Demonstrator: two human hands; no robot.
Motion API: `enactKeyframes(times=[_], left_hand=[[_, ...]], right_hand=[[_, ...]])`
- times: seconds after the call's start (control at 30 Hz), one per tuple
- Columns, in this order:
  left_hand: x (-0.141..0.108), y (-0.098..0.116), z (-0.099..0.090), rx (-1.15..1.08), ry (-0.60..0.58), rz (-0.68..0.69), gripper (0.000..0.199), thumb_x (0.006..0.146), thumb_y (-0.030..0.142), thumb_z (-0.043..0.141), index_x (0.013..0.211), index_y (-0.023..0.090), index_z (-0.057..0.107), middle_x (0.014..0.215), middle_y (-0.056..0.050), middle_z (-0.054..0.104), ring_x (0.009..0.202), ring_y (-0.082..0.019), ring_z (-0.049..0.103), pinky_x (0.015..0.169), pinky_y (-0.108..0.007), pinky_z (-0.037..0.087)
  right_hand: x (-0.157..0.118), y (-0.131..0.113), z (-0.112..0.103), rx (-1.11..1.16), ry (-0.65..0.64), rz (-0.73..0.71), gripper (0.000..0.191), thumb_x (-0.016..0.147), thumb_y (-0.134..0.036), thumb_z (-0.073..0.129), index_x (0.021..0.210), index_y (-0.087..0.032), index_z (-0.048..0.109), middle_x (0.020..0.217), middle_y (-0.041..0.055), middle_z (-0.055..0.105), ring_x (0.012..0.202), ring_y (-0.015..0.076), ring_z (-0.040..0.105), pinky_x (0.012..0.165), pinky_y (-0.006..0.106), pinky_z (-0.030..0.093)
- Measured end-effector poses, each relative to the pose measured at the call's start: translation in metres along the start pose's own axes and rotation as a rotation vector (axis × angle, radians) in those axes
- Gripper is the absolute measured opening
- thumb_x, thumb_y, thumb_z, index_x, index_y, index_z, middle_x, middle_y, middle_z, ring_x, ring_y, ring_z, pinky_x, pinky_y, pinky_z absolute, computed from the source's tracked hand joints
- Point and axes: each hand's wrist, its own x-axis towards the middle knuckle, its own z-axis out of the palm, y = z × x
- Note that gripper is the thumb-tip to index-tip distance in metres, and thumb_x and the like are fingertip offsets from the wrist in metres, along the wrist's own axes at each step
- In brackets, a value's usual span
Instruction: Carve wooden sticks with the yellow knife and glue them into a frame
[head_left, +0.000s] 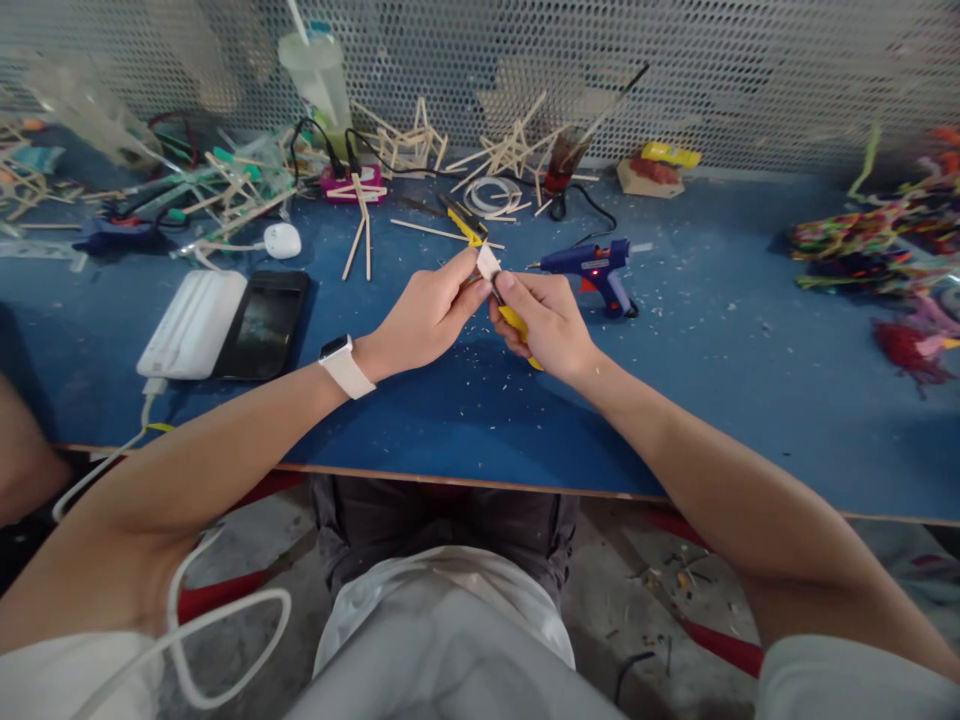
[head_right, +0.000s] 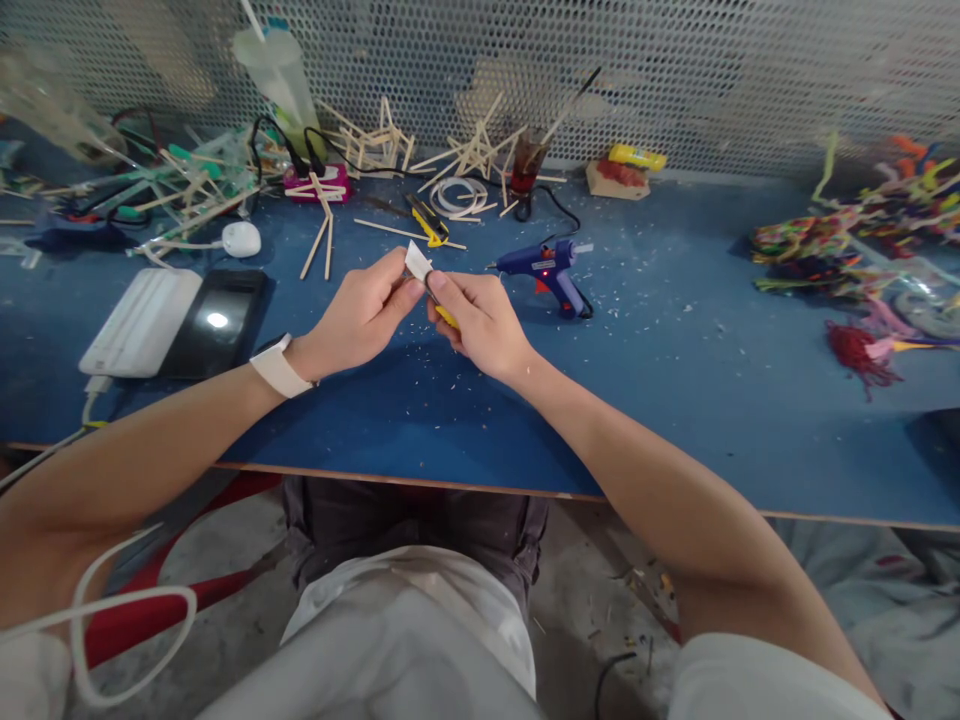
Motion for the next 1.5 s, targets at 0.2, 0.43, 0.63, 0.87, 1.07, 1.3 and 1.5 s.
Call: enactKeyframes(times=[0.2,0.43,0.63,0.87,1.07,1.3,1.5], left_hand=[[0.0,0.006,0.0,-0.015,0.033,-0.018,0.046,0.123,0.064,0.043,0.104,0.026,0.058,0.075,0.001,0.061,0.062,-0.018,0.061,0.064,-0.036,0.045],[0.0,0.003,0.002,-0.052,0.082,-0.07,0.053,0.12,0.07,0.046,0.095,0.025,0.06,0.065,0.003,0.046,0.055,-0.017,0.05,0.061,-0.036,0.042],[0.001,0.004,0.0,-0.097,0.102,-0.087,0.053,0.123,0.067,0.04,0.102,0.025,0.064,0.07,0.001,0.056,0.06,-0.017,0.057,0.062,-0.035,0.048],[-0.002,-0.001,0.005,-0.192,0.012,-0.096,0.05,0.122,0.07,0.042,0.104,0.026,0.058,0.079,0.0,0.062,0.065,-0.018,0.063,0.068,-0.036,0.054],[-0.001,-0.006,0.004,-0.207,-0.015,-0.086,0.053,0.118,0.077,0.042,0.108,0.027,0.056,0.082,-0.002,0.062,0.073,-0.022,0.066,0.071,-0.04,0.056],[-0.002,-0.003,-0.002,-0.147,-0.064,-0.06,0.054,0.117,0.079,0.045,0.113,0.027,0.059,0.083,-0.003,0.068,0.07,-0.021,0.069,0.07,-0.039,0.058],[0.0,-0.001,-0.004,-0.101,-0.079,-0.059,0.053,0.119,0.076,0.042,0.116,0.027,0.062,0.086,-0.004,0.072,0.074,-0.023,0.073,0.075,-0.041,0.06]], right_hand=[[-0.001,0.0,0.002,-0.028,0.043,-0.004,0.07,0.104,-0.089,0.066,0.08,-0.023,0.063,0.052,-0.0068,0.046,0.04,0.009,0.039,0.036,0.025,0.027],[0.0,0.0,0.001,-0.032,0.089,0.028,0.068,0.105,-0.087,0.065,0.081,-0.024,0.06,0.053,-0.0069,0.045,0.041,0.0094,0.037,0.036,0.024,0.027],[0.0,-0.002,0.002,-0.042,0.083,0.022,0.068,0.106,-0.087,0.063,0.081,-0.024,0.061,0.052,-0.0074,0.044,0.04,0.0091,0.037,0.035,0.024,0.028],[-0.001,-0.002,0.002,-0.073,-0.006,-0.024,0.071,0.106,-0.089,0.062,0.08,-0.023,0.063,0.051,-0.0071,0.045,0.041,0.0093,0.04,0.037,0.025,0.028],[-0.002,-0.004,0.0,-0.059,-0.018,0.02,0.068,0.104,-0.088,0.066,0.081,-0.024,0.063,0.052,-0.0071,0.044,0.041,0.0099,0.04,0.037,0.026,0.029],[0.0,-0.004,-0.004,-0.081,-0.04,0.049,0.07,0.101,-0.09,0.069,0.078,-0.024,0.064,0.051,-0.0065,0.045,0.042,0.0105,0.039,0.036,0.026,0.028],[0.0,-0.002,-0.003,-0.086,-0.009,0.033,0.072,0.102,-0.09,0.067,0.077,-0.022,0.066,0.05,-0.0055,0.045,0.041,0.0103,0.039,0.036,0.027,0.025]])
